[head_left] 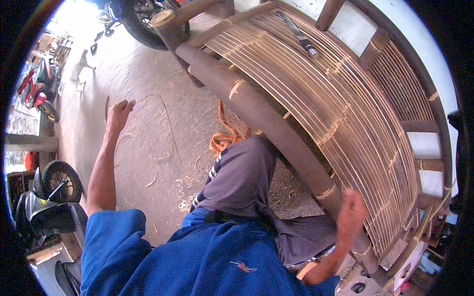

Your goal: The person aligns and secures thin bamboo slats on a bench frame, then ties them to the frame using a coiled rope. The person uses a knife to trim excess rope and adjusts the slats by hand to ensure they are flush with the frame.

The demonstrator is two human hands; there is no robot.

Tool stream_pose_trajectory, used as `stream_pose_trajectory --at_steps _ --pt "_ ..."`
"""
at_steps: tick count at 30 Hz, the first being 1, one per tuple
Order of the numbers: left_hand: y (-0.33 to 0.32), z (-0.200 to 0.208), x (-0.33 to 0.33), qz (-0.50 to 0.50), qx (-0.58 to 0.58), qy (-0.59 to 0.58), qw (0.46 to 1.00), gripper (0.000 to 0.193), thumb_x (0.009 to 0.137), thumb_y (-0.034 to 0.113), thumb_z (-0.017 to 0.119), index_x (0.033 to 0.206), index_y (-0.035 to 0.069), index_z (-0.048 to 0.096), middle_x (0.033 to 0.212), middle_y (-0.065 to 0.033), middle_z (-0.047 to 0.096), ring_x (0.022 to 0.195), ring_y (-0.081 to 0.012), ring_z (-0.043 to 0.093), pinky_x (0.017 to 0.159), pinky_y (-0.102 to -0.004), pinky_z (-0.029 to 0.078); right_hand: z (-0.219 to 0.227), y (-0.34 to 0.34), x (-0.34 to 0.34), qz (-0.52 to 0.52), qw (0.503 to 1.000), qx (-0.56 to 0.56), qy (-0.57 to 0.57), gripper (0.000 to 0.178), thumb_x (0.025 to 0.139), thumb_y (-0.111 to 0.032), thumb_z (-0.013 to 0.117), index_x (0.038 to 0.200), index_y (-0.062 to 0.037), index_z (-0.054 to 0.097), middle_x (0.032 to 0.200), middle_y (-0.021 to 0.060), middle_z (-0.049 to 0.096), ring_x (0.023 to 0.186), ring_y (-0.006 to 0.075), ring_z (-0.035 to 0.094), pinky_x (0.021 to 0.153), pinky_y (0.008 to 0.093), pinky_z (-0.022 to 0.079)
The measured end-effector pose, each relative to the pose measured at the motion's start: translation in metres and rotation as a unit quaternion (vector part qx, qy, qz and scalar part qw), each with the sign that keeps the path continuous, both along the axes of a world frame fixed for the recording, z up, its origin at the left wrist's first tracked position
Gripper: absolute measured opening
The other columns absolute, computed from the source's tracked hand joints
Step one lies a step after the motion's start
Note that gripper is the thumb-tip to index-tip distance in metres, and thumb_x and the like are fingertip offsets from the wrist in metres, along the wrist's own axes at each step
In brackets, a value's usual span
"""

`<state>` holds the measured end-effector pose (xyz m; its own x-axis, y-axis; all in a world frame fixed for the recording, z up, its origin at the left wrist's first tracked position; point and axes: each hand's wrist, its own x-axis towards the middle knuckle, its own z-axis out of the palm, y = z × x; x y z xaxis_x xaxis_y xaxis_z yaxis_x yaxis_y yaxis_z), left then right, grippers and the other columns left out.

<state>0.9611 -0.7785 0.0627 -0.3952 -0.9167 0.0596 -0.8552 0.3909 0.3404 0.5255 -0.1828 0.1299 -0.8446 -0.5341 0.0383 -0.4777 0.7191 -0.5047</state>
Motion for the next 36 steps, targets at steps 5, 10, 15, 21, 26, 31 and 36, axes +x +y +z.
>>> stream_pose_trajectory --at_steps 5,10,15,21,26,31,36 --pt "-0.026 -0.029 0.075 0.063 -0.139 -0.197 0.969 0.052 0.1 0.054 0.055 0.092 0.006 0.073 0.087 -0.0208 0.072 0.085 -0.0326 0.072 0.082 -0.0464 0.055 -0.019 0.048 -0.023 -0.147 0.981 -0.052 0.115 0.04 0.108 -0.032 0.052 0.104 0.0044 0.068 0.093 0.0215 0.07 0.085 0.0335 0.064 0.081 0.0444 0.05" --pt "0.055 -0.123 0.048 0.071 -0.137 -0.276 0.949 0.062 0.09 0.042 0.07 0.145 0.022 0.051 0.146 -0.0214 0.047 0.133 -0.0402 0.047 0.103 -0.061 0.042 -0.059 -0.01 -0.007 -0.068 0.997 -0.033 0.002 0.043 0.107 -0.035 0.052 0.107 0.0046 0.068 0.096 0.0243 0.071 0.087 0.0398 0.066 0.079 0.0471 0.051" --pt "0.159 -0.2 -0.065 -0.126 0.047 -0.138 0.981 0.028 0.088 0.024 0.068 0.112 0.011 0.071 0.109 -0.0166 0.065 0.106 -0.0356 0.063 0.092 -0.0475 0.054 -0.08 -0.061 -0.001 -0.004 0.994 -0.04 0.105 0.04 0.106 -0.035 0.055 0.103 0.0023 0.07 0.09 0.0239 0.07 0.081 0.0427 0.066 0.071 0.0496 0.049" --pt "0.25 -0.255 -0.181 -0.3 0.137 -0.043 0.943 0.04 0.1 0.026 0.054 0.137 0.013 0.06 0.138 -0.013 0.057 0.128 -0.0322 0.054 0.106 -0.0459 0.047 -0.094 -0.068 -0.011 -0.035 0.991 -0.045 0.125 0.039 0.106 -0.035 0.056 0.096 0.0002 0.07 0.083 0.0215 0.069 0.073 0.0421 0.065 0.063 0.0501 0.047" --pt "0.266 -0.299 -0.213 -0.279 0.106 -0.179 0.938 0.055 0.098 0.023 0.052 0.153 0.018 0.044 0.148 -0.0116 0.05 0.136 -0.0348 0.046 0.111 -0.0573 0.036 -0.1 -0.069 -0.011 -0.046 0.983 -0.001 0.179 0.04 0.105 -0.037 0.056 0.093 -0.0022 0.07 0.083 0.0203 0.07 0.072 0.041 0.066 0.061 0.0505 0.047" --pt "0.27 -0.317 -0.211 -0.292 0.121 -0.24 0.918 0.036 0.099 0.026 0.051 0.132 0.018 0.06 0.133 -0.0112 0.063 0.135 -0.0345 0.046 0.111 -0.0578 0.032 -0.097 -0.072 -0.008 -0.07 0.979 0.037 0.186 0.04 0.104 -0.04 0.057 0.093 -0.004 0.071 0.084 0.0186 0.07 0.074 0.0405 0.067 0.062 0.0503 0.048" --pt "0.271 -0.296 -0.194 -0.275 0.042 -0.222 0.935 0.028 0.095 0.028 0.055 0.115 0.015 0.069 0.113 -0.0096 0.069 0.122 -0.0277 0.055 0.109 -0.0577 0.032 -0.096 -0.075 -0.007 -0.074 0.981 0.032 0.174 0.039 0.103 -0.037 0.06 0.091 -0.0018 0.072 0.085 0.0202 0.07 0.076 0.0401 0.067 0.065 0.0498 0.051"
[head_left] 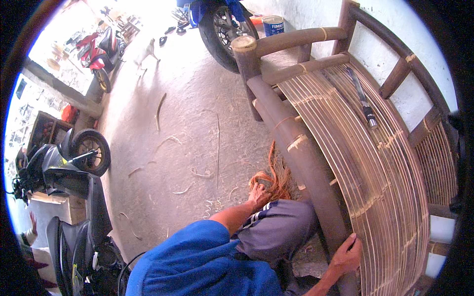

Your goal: The person aligns and secures thin bamboo slats on a bench frame, then ties them to the frame using a coiled rope. The person uses a knife to trim excess rope and adjusts the slats by hand to ensure they are flush with the frame.

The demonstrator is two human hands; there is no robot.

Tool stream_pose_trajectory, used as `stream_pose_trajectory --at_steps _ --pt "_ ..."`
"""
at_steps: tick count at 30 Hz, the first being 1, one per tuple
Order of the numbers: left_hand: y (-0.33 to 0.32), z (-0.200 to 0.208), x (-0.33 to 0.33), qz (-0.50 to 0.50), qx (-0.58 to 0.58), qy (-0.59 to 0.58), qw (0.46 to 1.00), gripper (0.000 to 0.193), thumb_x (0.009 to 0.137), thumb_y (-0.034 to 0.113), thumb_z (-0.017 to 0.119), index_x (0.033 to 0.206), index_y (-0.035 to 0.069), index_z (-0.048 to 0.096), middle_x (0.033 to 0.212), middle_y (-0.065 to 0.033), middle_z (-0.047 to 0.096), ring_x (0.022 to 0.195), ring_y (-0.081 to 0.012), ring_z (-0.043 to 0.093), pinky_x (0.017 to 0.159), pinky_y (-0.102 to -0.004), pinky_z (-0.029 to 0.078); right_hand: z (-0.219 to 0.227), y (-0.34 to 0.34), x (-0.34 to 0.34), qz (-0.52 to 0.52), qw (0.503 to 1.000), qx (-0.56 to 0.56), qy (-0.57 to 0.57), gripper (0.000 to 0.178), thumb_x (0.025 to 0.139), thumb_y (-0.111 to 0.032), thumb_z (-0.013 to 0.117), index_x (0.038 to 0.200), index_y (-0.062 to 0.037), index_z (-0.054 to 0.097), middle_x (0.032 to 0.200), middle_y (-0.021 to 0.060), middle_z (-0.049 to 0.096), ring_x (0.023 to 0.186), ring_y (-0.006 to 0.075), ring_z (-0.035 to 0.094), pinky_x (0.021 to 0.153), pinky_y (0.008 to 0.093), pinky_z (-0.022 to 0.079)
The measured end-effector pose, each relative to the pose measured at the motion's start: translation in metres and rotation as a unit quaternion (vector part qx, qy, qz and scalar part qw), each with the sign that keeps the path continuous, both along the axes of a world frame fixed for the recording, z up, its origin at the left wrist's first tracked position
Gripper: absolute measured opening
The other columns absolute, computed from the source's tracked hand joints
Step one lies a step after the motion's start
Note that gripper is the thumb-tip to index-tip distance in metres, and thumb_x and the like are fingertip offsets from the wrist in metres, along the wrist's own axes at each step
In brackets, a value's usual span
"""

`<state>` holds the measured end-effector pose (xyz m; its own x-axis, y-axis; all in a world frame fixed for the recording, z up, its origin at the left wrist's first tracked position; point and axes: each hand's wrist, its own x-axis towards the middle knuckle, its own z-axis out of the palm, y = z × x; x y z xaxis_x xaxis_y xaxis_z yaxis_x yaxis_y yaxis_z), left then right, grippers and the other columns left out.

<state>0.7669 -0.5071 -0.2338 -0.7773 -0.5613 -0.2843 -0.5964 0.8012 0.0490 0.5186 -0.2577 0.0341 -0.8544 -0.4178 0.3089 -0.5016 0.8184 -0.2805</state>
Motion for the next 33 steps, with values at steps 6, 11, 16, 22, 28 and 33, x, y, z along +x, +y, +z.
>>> stream_pose_trajectory --at_steps 6,11,16,22,28,33 --pt "-0.021 0.042 0.014 0.041 0.011 0.164 0.986 0.02 0.09 0.028 0.063 0.099 0.014 0.075 0.102 -0.0107 0.066 0.109 -0.0305 0.059 0.107 -0.0526 0.039 0.004 -0.001 0.003 0.01 1.0 -0.002 -0.009 0.038 0.103 -0.037 0.059 0.091 -0.0024 0.072 0.083 0.02 0.07 0.074 0.0401 0.066 0.064 0.0501 0.05" --pt "-0.035 0.054 0.028 0.081 0.097 0.288 0.949 0.011 0.088 0.017 0.065 0.093 0.01 0.072 0.111 -0.0122 0.064 0.112 -0.0367 0.058 0.099 -0.0454 0.048 0.009 -0.003 0.004 0.007 1.0 -0.004 -0.019 0.038 0.104 -0.037 0.058 0.092 -0.0039 0.072 0.083 0.0199 0.07 0.074 0.0401 0.066 0.064 0.0498 0.05" --pt "-0.026 0.035 0.035 -0.079 0.058 0.191 0.977 0.018 0.09 0.022 0.063 0.1 0.013 0.076 0.147 -0.0117 0.053 0.133 -0.0369 0.05 0.105 -0.0487 0.047 0.007 -0.002 0.003 0.031 0.999 -0.033 0.017 0.037 0.103 -0.036 0.058 0.089 -0.0046 0.071 0.084 0.0199 0.071 0.073 0.0395 0.067 0.062 0.0495 0.05" --pt "-0.01 0.019 0.011 -0.03 0.141 0.05 0.988 0.024 0.09 0.026 0.062 0.104 0.016 0.078 0.157 -0.0057 0.047 0.132 -0.0313 0.049 0.1 -0.0489 0.049 0.004 0.0 0.002 0.063 0.995 -0.069 0.04 0.037 0.103 -0.036 0.058 0.087 -0.0048 0.07 0.081 0.0188 0.071 0.067 0.0398 0.066 0.059 0.0508 0.049" --pt "-0.017 0.036 0.002 0.007 0.091 0.065 0.994 0.019 0.086 0.02 0.062 0.095 0.011 0.076 0.103 -0.0095 0.075 0.11 -0.03 0.064 0.094 -0.046 0.051 0.002 -0.002 0.002 0.027 0.999 -0.02 0.031 0.037 0.103 -0.037 0.058 0.087 -0.0059 0.068 0.078 0.0185 0.069 0.067 0.04 0.065 0.058 0.0513 0.048" --pt "-0.031 0.081 0.02 -0.004 0.08 0.217 0.973 0.02 0.09 0.024 0.061 0.094 0.008 0.071 0.089 -0.018 0.072 0.089 -0.0366 0.069 0.087 -0.0485 0.052 -0.005 0.0 0.002 0.022 0.999 -0.024 0.025 0.04 0.104 -0.038 0.056 0.085 -0.0049 0.068 0.081 0.0189 0.07 0.069 0.0404 0.065 0.06 0.0515 0.048"
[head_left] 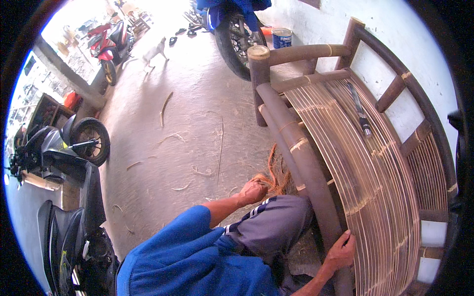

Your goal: The person aligns and secures thin bamboo slats on a bench frame, then ties them to the frame using a coiled rope. The person uses a knife to trim excess rope and adjusts the slats by hand to ensure they are flush with the frame.

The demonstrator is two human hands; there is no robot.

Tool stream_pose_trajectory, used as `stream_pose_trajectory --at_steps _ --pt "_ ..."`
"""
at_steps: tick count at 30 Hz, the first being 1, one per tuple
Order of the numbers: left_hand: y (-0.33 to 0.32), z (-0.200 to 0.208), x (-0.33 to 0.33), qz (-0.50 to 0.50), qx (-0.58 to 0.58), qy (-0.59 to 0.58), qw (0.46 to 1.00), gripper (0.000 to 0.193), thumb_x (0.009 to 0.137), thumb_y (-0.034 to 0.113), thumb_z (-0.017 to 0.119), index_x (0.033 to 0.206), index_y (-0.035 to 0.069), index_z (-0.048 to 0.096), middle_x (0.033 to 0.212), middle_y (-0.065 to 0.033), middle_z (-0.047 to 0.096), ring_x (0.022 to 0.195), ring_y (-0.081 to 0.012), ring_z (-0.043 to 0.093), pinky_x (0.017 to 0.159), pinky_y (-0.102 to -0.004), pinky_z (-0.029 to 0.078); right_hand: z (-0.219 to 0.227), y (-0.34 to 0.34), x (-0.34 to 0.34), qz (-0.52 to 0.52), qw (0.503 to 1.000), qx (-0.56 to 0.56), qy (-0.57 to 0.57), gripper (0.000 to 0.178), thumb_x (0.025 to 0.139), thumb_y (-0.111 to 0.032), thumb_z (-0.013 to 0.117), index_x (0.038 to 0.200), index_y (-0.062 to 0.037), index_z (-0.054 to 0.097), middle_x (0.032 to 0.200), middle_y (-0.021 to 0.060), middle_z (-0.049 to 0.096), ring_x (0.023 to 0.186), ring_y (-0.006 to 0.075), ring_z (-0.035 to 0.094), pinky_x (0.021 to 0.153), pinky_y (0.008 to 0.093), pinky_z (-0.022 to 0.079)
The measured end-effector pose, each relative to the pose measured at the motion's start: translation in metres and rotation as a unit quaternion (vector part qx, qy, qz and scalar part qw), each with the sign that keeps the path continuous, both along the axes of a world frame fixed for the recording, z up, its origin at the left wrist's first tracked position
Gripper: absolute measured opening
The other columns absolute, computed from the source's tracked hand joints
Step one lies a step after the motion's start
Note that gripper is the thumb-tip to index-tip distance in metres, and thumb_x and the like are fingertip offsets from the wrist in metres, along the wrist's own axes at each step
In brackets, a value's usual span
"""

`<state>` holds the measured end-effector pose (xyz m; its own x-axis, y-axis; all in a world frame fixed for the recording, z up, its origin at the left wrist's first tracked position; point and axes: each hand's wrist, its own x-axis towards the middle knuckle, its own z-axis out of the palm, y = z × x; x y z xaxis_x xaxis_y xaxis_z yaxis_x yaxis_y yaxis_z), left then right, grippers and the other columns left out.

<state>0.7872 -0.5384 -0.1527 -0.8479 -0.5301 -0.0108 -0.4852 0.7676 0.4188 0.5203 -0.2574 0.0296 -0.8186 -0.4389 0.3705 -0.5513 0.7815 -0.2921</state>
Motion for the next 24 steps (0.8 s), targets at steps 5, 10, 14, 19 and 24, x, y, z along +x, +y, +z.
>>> stream_pose_trajectory --at_steps 5,10,14,19,24 --pt "-0.015 0.082 0.006 0.179 0.148 0.12 0.965 0.028 0.096 0.026 0.056 0.091 -0.001 0.062 0.088 -0.0268 0.065 0.087 -0.0493 0.063 0.074 -0.0559 0.049 0.007 0.003 -0.003 -0.004 0.998 -0.014 -0.063 0.041 0.104 -0.038 0.057 0.094 -0.0017 0.072 0.087 0.0211 0.072 0.077 0.0402 0.068 0.068 0.0499 0.051" --pt "-0.021 0.204 -0.007 0.097 0.149 0.142 0.974 0.027 0.097 0.026 0.058 0.093 0.0 0.063 0.084 -0.0275 0.063 0.08 -0.0465 0.064 0.069 -0.0513 0.049 0.052 -0.016 0.012 0.049 0.959 -0.148 -0.236 0.036 0.104 -0.032 0.058 0.111 0.0003 0.072 0.1 0.0212 0.073 0.09 0.0352 0.069 0.08 0.042 0.054" --pt "0.022 0.277 -0.039 -0.117 0.156 0.175 0.965 0.025 0.097 0.025 0.059 0.095 0.002 0.065 0.079 -0.0254 0.064 0.076 -0.0463 0.065 0.068 -0.0525 0.051 0.09 -0.056 0.063 0.288 0.887 -0.233 -0.275 0.044 0.102 -0.033 0.059 0.133 -0.0007 0.061 0.119 0.0208 0.069 0.106 0.0304 0.066 0.093 0.0408 0.053" --pt "0.047 0.318 -0.067 -0.243 0.123 0.152 0.95 0.024 0.095 0.026 0.061 0.097 0.003 0.068 0.084 -0.0241 0.068 0.083 -0.0466 0.065 0.074 -0.0537 0.053 0.12 -0.076 0.085 0.421 0.838 -0.257 -0.234 0.041 0.102 -0.03 0.061 0.13 0.0004 0.061 0.105 0.017 0.069 0.098 0.0247 0.067 0.088 0.0378 0.053" --pt "0.04 0.328 -0.079 -0.244 0.202 0.139 0.938 0.037 0.104 0.036 0.057 0.096 0.002 0.067 0.082 -0.02 0.065 0.081 -0.0339 0.066 0.073 -0.0462 0.052 0.123 -0.038 0.063 0.3 0.781 -0.271 -0.476 0.027 0.108 -0.022 0.053 0.102 0.0018 0.065 0.083 0.0043 0.06 0.072 0.0085 0.053 0.062 0.0303 0.051"
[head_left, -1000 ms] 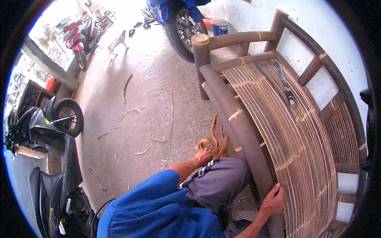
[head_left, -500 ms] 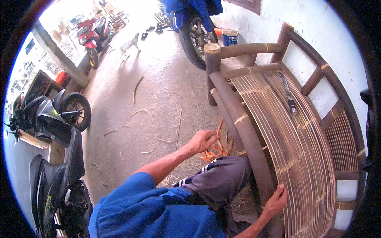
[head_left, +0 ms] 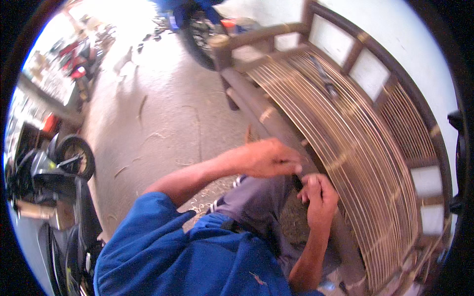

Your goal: The person aligns and secures thin bamboo slats on a bench frame, then ties them to the frame using a coiled rope. The person uses a knife to trim excess rope and adjusts the slats by hand to ensure they are flush with the frame.

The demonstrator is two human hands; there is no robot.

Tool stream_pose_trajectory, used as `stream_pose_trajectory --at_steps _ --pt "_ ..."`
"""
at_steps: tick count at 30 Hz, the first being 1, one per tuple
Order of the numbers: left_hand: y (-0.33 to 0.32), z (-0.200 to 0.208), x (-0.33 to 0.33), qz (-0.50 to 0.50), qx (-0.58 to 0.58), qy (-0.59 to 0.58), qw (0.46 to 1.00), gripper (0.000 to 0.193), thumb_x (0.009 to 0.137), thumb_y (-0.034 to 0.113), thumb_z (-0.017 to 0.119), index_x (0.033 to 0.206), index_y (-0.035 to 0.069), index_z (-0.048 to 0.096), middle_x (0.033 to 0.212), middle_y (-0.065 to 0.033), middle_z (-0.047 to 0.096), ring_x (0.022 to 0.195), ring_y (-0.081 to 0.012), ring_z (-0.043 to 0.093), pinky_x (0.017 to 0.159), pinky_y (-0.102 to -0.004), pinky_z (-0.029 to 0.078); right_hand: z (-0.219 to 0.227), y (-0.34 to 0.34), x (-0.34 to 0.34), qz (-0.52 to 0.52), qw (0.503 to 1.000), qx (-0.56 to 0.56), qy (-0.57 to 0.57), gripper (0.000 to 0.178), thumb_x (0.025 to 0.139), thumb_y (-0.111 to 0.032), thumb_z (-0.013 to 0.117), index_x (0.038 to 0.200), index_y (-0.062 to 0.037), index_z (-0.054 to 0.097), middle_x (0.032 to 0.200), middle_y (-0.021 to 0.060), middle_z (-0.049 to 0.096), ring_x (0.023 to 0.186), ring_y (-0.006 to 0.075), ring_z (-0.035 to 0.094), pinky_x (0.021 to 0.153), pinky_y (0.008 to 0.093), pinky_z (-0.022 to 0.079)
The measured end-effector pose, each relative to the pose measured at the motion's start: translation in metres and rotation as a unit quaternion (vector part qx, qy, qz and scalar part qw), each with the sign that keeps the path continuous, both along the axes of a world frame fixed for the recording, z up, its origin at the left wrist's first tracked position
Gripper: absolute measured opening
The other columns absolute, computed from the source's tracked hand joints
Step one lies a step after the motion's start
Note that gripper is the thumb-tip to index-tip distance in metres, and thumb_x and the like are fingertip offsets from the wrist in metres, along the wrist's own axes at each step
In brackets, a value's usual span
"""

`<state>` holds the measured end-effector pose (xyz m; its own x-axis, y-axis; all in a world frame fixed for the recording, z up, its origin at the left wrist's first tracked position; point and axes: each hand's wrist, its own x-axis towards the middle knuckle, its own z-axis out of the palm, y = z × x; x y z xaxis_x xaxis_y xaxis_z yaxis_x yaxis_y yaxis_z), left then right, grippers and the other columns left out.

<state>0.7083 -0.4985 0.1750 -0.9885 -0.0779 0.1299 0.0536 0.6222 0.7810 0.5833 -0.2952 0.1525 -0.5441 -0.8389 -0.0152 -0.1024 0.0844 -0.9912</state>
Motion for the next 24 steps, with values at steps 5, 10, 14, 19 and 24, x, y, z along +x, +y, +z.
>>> stream_pose_trajectory --at_steps 5,10,14,19,24 --pt "0.004 0.034 -0.023 0.028 0.181 -0.013 0.983 0.042 0.106 0.041 0.054 0.091 0.003 0.066 0.072 -0.0026 0.058 0.069 -0.0143 0.056 0.064 -0.033 0.047 0.002 -0.002 -0.016 -0.083 0.987 -0.102 -0.093 0.027 0.106 -0.021 0.055 0.115 0.0015 0.067 0.094 0.0066 0.066 0.082 0.0138 0.062 0.074 0.0315 0.056" --pt "0.019 0.077 -0.052 0.027 0.284 0.022 0.958 0.045 0.106 0.043 0.055 0.086 0.004 0.065 0.066 0.0039 0.048 0.062 -0.007 0.048 0.058 -0.0242 0.039 -0.008 -0.045 0.014 -0.012 0.977 -0.208 -0.04 0.03 0.106 -0.02 0.055 0.124 0.0018 0.066 0.105 0.0086 0.07 0.095 0.0183 0.067 0.087 0.0316 0.055" --pt "0.022 0.098 -0.063 0.031 0.214 0.087 0.972 0.044 0.108 0.044 0.05 0.086 0.008 0.062 0.065 0.0031 0.048 0.059 -0.0085 0.047 0.057 -0.0249 0.038 -0.013 -0.042 0.01 0.114 0.982 -0.139 -0.051 0.03 0.107 -0.02 0.054 0.121 0.0036 0.068 0.088 0.0051 0.067 0.084 0.016 0.065 0.08 0.0306 0.054" --pt "-0.019 0.109 -0.067 0.136 0.296 0.236 0.915 0.039 0.109 0.039 0.047 0.094 0.006 0.06 0.072 0.001 0.043 0.064 -0.0118 0.043 0.062 -0.0295 0.044 0.003 0.003 -0.012 0.01 0.992 -0.087 -0.088 0.032 0.109 -0.021 0.051 0.117 0.0041 0.069 0.073 0.0012 0.057 0.071 0.0124 0.06 0.074 0.029 0.053" --pt "-0.049 0.076 -0.05 0.165 0.364 0.236 0.886 0.033 0.109 0.034 0.048 0.092 0.007 0.059 0.106 -0.0099 0.067 0.097 -0.0214 0.068 0.09 -0.0395 0.058 0.007 0.052 -0.025 -0.094 0.995 -0.036 0.001 0.034 0.109 -0.022 0.05 0.122 0.0029 0.069 0.087 0.0044 0.065 0.081 0.0124 0.062 0.079 0.0283 0.054"
